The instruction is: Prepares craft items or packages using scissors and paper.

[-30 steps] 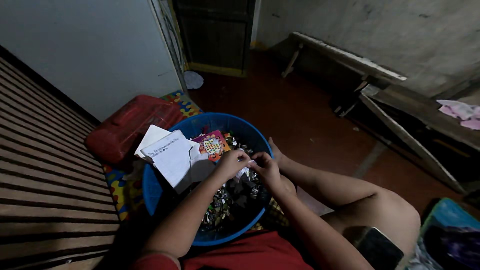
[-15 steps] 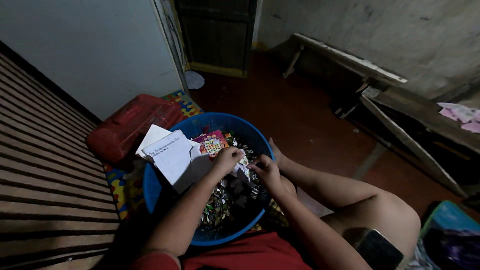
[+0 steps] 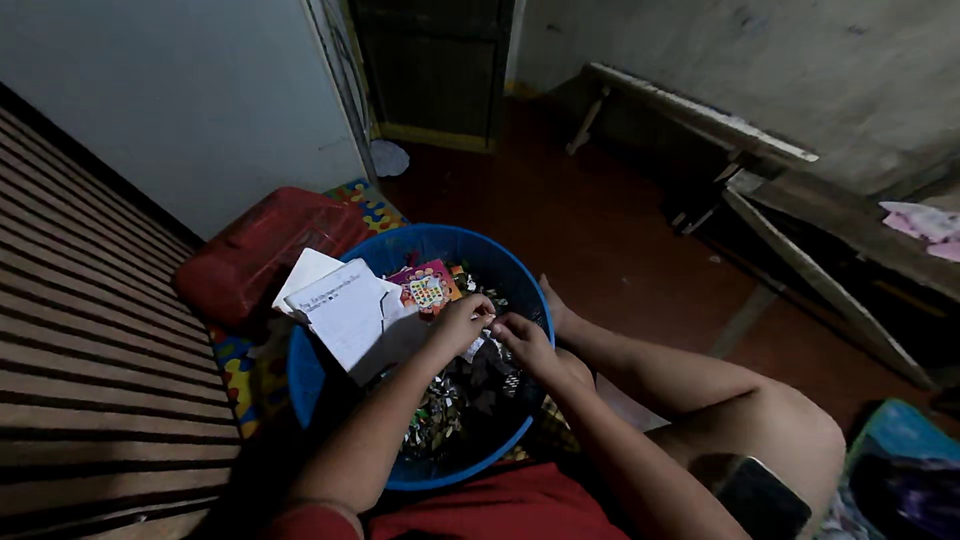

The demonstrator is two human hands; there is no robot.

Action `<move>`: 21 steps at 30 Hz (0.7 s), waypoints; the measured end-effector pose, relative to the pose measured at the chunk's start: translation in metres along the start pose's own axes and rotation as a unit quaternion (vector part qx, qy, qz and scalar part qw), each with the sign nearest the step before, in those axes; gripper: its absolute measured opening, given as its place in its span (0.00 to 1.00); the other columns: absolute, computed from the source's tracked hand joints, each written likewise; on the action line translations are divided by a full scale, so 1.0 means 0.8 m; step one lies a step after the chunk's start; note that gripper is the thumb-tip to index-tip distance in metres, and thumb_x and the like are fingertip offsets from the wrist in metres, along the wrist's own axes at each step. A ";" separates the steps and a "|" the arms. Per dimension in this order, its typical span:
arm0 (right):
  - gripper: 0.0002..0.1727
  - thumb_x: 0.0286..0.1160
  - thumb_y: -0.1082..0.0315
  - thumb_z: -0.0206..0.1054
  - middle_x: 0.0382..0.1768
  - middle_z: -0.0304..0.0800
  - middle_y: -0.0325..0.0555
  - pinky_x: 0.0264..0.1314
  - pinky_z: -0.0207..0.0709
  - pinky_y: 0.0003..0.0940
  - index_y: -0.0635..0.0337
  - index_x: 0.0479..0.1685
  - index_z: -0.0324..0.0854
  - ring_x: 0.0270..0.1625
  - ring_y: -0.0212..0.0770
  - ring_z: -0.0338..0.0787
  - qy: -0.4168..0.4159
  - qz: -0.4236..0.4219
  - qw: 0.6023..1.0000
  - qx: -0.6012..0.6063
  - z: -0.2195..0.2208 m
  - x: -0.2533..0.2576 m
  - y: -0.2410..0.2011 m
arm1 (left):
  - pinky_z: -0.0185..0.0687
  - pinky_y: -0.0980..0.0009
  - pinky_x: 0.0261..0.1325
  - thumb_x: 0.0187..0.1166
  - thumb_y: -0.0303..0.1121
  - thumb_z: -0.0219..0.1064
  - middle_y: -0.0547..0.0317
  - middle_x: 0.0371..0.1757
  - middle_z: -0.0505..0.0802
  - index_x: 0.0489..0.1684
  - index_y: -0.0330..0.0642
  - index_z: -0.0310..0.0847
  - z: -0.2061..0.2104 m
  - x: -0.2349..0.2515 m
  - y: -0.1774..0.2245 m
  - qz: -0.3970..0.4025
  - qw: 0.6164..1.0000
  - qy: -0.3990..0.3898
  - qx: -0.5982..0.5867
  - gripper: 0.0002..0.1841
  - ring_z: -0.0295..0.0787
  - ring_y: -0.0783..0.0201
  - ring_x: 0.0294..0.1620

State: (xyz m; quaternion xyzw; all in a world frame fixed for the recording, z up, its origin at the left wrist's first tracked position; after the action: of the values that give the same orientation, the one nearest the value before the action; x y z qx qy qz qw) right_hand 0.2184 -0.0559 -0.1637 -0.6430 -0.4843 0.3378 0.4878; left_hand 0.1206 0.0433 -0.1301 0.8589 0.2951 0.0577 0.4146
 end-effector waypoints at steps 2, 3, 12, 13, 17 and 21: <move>0.18 0.77 0.59 0.72 0.41 0.89 0.42 0.50 0.82 0.28 0.65 0.54 0.83 0.41 0.28 0.86 -0.030 0.016 0.999 0.021 0.005 0.002 0.002 | 0.77 0.56 0.76 0.90 0.37 0.58 0.48 0.68 0.88 0.71 0.39 0.78 0.004 -0.002 0.008 0.013 1.000 -0.001 -0.028 0.18 0.85 0.57 0.69; 0.17 0.75 0.60 0.73 0.40 0.89 0.41 0.49 0.82 0.28 0.65 0.53 0.84 0.40 0.28 0.86 -0.038 0.020 0.999 0.017 0.007 0.002 0.002 | 0.77 0.57 0.75 0.90 0.39 0.58 0.48 0.68 0.87 0.74 0.40 0.76 0.005 -0.003 0.010 0.024 0.999 0.001 -0.047 0.20 0.85 0.58 0.69; 0.07 0.77 0.68 0.69 0.34 0.86 0.38 0.42 0.81 0.26 0.64 0.43 0.81 0.35 0.28 0.84 0.048 -0.006 0.991 0.128 -0.008 0.001 0.006 | 0.85 0.62 0.65 0.81 0.42 0.71 0.49 0.69 0.85 0.75 0.38 0.74 -0.005 -0.002 0.005 0.025 0.984 0.014 -0.175 0.26 0.87 0.61 0.62; 0.06 0.77 0.69 0.68 0.33 0.85 0.38 0.42 0.81 0.26 0.64 0.42 0.80 0.35 0.28 0.84 0.061 -0.008 0.988 0.141 -0.010 0.001 0.007 | 0.85 0.62 0.63 0.80 0.41 0.72 0.48 0.67 0.86 0.72 0.37 0.77 -0.007 -0.003 0.003 0.017 0.984 0.012 -0.174 0.25 0.87 0.61 0.60; 0.04 0.76 0.71 0.67 0.32 0.84 0.37 0.41 0.81 0.26 0.62 0.39 0.79 0.33 0.28 0.84 0.088 -0.017 0.983 0.163 -0.013 0.001 0.008 | 0.87 0.63 0.56 0.81 0.36 0.71 0.47 0.53 0.91 0.59 0.34 0.85 -0.017 -0.005 -0.003 -0.029 0.985 0.024 -0.167 0.16 0.90 0.63 0.47; 0.16 0.77 0.68 0.68 0.42 0.88 0.43 0.49 0.85 0.29 0.68 0.58 0.77 0.42 0.31 0.88 0.080 -0.028 0.979 0.184 -0.013 -0.001 0.001 | 0.86 0.62 0.55 0.82 0.37 0.71 0.48 0.50 0.92 0.57 0.35 0.86 -0.018 -0.006 0.000 -0.024 0.993 0.018 -0.116 0.15 0.90 0.62 0.45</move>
State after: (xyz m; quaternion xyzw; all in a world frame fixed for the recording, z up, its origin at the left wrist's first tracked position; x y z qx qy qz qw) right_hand 0.2279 -0.0597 -0.1617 -0.5535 -0.3907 0.3547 0.6443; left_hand 0.1117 0.0503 -0.1196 0.7966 0.3149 0.0972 0.5068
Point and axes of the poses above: each hand's wrist, its own x-axis towards the middle knuckle, its own z-axis out of the palm, y = z × x, the point moved 7 cm from there along x, towards the middle knuckle
